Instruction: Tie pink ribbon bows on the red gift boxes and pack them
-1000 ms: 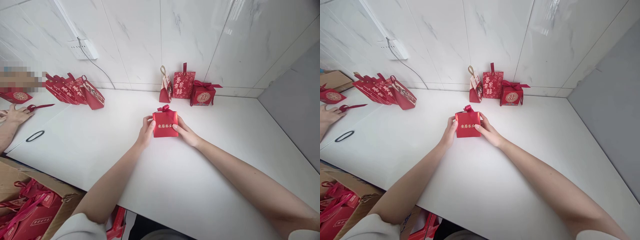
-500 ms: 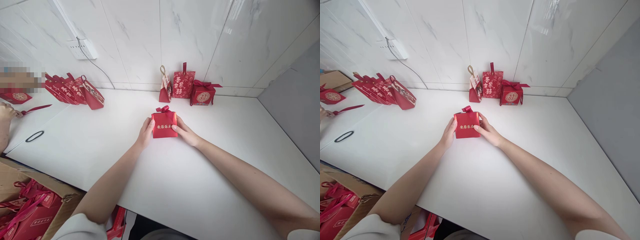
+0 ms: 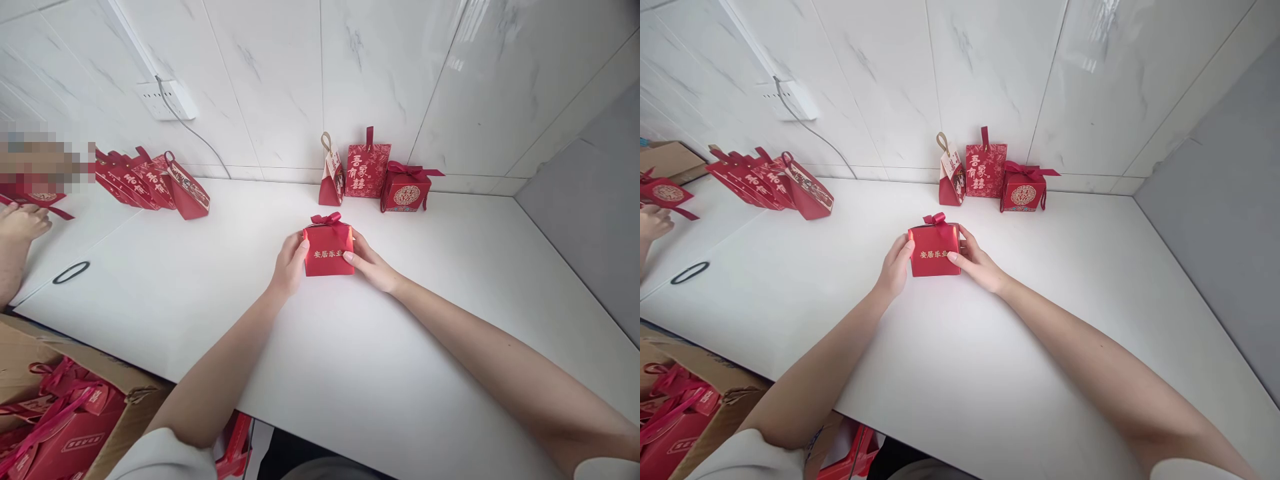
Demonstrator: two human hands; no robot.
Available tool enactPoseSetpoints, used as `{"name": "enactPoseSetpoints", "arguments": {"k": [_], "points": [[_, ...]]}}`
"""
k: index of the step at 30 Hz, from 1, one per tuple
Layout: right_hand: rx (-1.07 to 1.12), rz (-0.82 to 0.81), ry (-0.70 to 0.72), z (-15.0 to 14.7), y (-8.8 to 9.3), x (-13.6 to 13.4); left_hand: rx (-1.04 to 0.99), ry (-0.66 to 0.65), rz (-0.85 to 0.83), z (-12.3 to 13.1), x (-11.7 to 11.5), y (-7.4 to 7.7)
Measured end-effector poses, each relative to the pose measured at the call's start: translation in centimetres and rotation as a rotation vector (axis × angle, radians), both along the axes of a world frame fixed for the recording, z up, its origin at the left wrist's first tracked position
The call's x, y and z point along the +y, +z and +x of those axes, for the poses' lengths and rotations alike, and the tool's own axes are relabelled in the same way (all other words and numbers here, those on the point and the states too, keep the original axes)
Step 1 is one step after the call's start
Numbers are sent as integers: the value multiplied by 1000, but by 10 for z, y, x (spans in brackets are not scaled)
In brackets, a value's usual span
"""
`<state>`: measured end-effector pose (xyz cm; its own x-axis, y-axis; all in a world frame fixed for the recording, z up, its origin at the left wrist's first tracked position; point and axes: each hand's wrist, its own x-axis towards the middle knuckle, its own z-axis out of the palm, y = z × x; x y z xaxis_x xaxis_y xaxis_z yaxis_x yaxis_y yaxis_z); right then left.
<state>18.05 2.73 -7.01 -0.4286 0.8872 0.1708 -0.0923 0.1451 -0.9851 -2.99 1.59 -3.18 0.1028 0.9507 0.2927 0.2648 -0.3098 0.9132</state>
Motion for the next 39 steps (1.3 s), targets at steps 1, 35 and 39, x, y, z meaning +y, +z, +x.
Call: {"name": "enactPoseSetpoints", "arguments": {"k": [1,35,39], "points": [[-2,6,2,0,0,0,77,57,82,-1,-1,3],[151,-153,-212,-4,-6,7,509,185,257,-7,-12,23],[108,-46,-327,-3,-4,4,429,54,132,-5,-14,21]]}}
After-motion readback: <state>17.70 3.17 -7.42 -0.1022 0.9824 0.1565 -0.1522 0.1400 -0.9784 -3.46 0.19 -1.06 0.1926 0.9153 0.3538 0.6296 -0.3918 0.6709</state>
